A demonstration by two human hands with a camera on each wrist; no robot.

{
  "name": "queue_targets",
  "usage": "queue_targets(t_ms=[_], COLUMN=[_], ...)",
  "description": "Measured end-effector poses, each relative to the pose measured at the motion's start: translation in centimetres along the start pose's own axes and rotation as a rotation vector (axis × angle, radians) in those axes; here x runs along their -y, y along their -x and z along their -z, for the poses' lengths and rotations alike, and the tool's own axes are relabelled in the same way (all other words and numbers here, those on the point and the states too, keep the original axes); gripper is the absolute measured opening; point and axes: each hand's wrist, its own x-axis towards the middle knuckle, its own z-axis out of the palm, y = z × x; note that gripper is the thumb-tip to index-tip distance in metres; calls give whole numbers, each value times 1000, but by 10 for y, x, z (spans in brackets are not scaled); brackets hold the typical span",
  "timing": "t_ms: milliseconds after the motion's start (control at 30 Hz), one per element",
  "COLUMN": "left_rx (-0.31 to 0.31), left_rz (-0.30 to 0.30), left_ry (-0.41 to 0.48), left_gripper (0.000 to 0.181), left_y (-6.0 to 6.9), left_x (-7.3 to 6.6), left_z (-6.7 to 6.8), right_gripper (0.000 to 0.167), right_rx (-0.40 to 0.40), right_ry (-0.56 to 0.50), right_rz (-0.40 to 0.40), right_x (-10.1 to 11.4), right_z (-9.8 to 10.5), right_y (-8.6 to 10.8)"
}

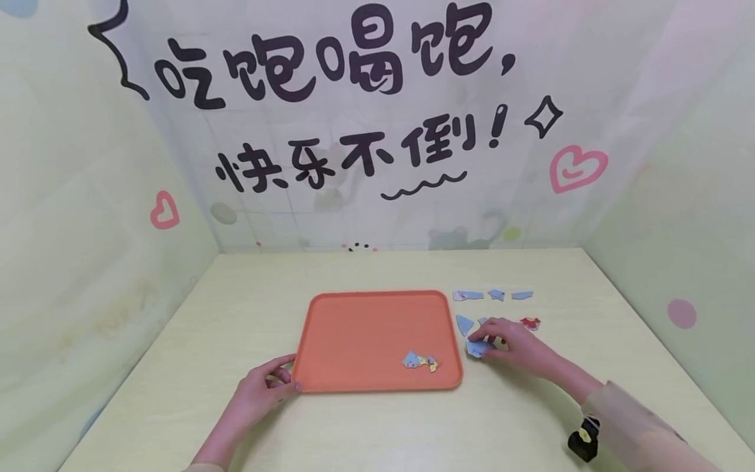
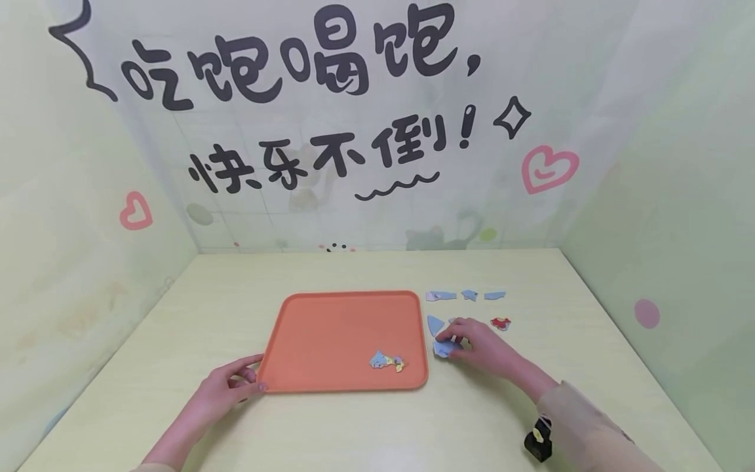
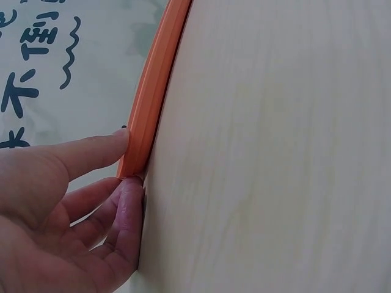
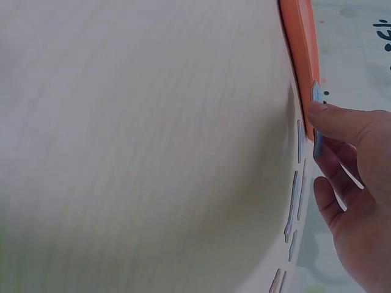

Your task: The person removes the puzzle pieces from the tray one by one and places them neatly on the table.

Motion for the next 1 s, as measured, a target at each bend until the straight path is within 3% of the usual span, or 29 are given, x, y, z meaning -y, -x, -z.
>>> queue_targets(t_ms=[333, 1000], left_rx=[9, 5], left_rz=[-7, -4], left_ry=[-5, -19], left_gripper=[65, 65], left_y=[-1, -2], left_x=[1, -1], left_z=[1, 2], right_gripper=[26, 28], right_rx=[86, 113], right_ry=[-110, -207], right_rz=[-34, -174], right_x=[-4, -4], right_z=[-5, -7], right_y=[5, 5])
